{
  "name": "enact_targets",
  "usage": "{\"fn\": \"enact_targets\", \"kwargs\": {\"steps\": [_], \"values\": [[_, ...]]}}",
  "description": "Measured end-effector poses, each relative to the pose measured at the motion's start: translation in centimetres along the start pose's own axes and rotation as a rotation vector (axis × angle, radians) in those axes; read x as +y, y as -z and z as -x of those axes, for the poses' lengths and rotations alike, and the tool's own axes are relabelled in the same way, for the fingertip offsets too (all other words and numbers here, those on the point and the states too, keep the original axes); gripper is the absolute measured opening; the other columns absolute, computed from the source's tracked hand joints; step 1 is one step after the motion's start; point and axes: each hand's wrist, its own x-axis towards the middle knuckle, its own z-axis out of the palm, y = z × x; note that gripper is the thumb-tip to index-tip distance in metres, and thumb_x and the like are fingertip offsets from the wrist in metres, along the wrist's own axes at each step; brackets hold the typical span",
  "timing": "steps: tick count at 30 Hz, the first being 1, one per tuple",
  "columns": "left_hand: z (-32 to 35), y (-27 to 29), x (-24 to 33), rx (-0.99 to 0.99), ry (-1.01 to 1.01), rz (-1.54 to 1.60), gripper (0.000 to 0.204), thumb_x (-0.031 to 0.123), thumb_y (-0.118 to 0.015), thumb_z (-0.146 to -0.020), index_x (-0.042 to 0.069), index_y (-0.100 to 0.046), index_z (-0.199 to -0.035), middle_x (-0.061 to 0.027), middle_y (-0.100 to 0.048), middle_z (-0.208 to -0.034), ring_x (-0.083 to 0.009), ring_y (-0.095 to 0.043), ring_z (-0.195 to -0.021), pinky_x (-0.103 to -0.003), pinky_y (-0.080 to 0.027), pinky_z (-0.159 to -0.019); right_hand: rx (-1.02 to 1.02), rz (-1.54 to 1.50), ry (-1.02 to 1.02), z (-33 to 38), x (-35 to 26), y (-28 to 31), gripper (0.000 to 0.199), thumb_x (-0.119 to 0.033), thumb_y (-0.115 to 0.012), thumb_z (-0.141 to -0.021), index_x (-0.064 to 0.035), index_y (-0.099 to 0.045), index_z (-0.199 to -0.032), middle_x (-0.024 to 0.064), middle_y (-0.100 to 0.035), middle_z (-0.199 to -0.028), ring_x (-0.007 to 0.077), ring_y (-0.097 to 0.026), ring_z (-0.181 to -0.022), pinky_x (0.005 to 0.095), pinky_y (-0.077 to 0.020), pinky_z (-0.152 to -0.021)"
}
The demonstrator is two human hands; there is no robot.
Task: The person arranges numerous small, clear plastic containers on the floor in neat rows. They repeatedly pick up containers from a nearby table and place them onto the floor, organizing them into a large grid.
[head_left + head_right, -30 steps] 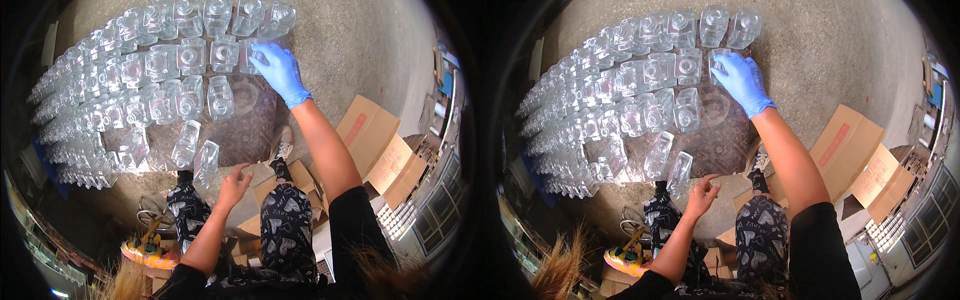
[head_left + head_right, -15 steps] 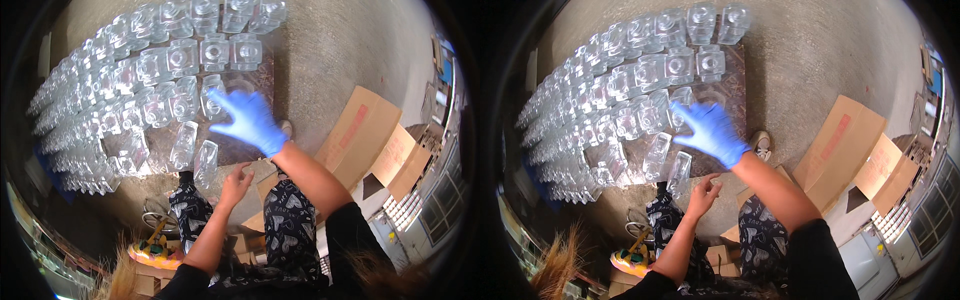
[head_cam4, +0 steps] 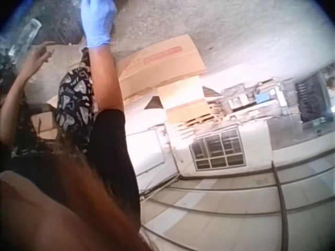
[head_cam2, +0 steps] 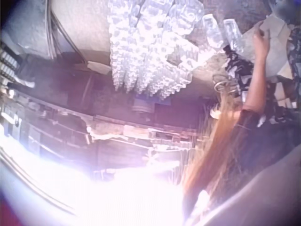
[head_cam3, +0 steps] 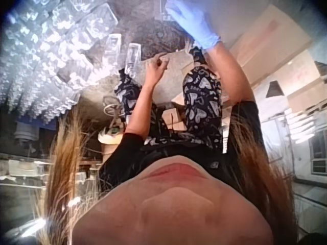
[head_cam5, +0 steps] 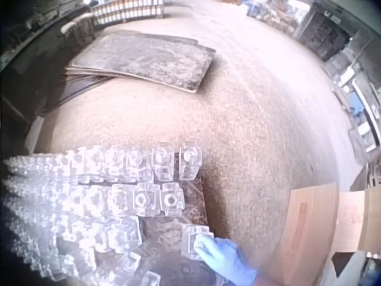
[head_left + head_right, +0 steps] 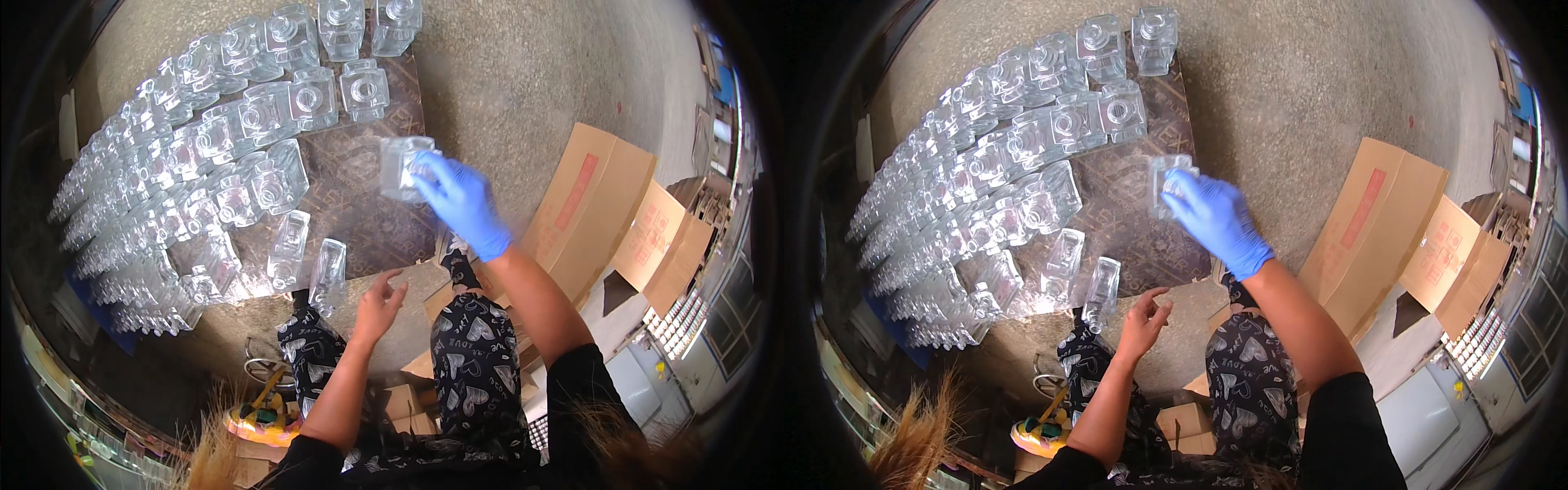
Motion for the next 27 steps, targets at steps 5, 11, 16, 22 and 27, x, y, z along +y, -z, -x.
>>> {"fn": "enact_targets", "kwargs": {"steps": [5, 11, 16, 22, 27], "values": [[-0.1, -0.4, -0.9, 0.011, -0.040, -0.027, 0.036, 0.024, -0.064, -0.092, 0.005, -0.060, -0.122, -0.0039, -0.056, -0.062, -0.0098, -0.059, -0.060, -0.027, -0.046, -0.059, 0.022, 0.163, 0.065, -4.3, 3.8, 0.8, 0.026, -0.021, -0.069, -0.085, -0.0096, -0.060, -0.107, 0.0125, -0.067, -0.086, 0.0307, -0.067, -0.075, 0.0391, -0.0547, -0.064], [0.0, -0.1, 0.3, 0.014, 0.023, -0.068, 0.036, 0.028, -0.065, -0.089, 0.008, -0.061, -0.119, -0.0121, -0.063, -0.069, -0.0244, -0.064, -0.067, -0.036, -0.050, -0.065, 0.048, 0.217, 0.071, -9.2, 6.2, 0.1, 0.017, -0.021, -0.063, -0.090, -0.0130, -0.059, -0.104, 0.0114, -0.067, -0.089, 0.0320, -0.066, -0.077, 0.0397, -0.0549, -0.064], [0.2, 0.2, 0.1, 0.034, 0.016, -0.013, 0.037, 0.029, -0.065, -0.089, 0.010, -0.060, -0.121, -0.0123, -0.063, -0.071, -0.0262, -0.064, -0.067, -0.037, -0.050, -0.064, -0.006, 0.129, -0.103, -9.5, 5.6, 0.0, 0.033, -0.028, -0.067, -0.088, -0.0166, -0.059, -0.117, 0.0121, -0.067, -0.089, 0.0289, -0.066, -0.074, 0.0379, -0.0535, -0.063], [0.5, 0.6, -0.3, 0.073, -0.027, 0.014, 0.037, 0.025, -0.064, -0.090, 0.007, -0.060, -0.122, -0.0078, -0.060, -0.067, -0.0167, -0.062, -0.062, -0.032, -0.048, -0.062, 0.064, 0.046, -0.066, -5.0, -2.2, -2.7, 0.043, -0.026, -0.077, -0.079, -0.0082, -0.062, -0.116, 0.0105, -0.066, -0.088, 0.0248, -0.060, -0.064, 0.0369, -0.0500, -0.062], [0.9, 1.5, -1.1, 0.116, -0.011, 0.035, 0.039, 0.031, -0.064, -0.089, 0.011, -0.060, -0.122, -0.0124, -0.062, -0.070, -0.0289, -0.064, -0.065, -0.040, -0.050, -0.062, -0.183, -0.151, -0.019, -3.7, -8.4, -9.1, 0.036, -0.017, -0.076, -0.078, -0.0080, -0.063, -0.110, 0.0104, -0.066, -0.086, 0.0274, -0.065, -0.075, 0.0359, -0.0522, -0.065]]}}
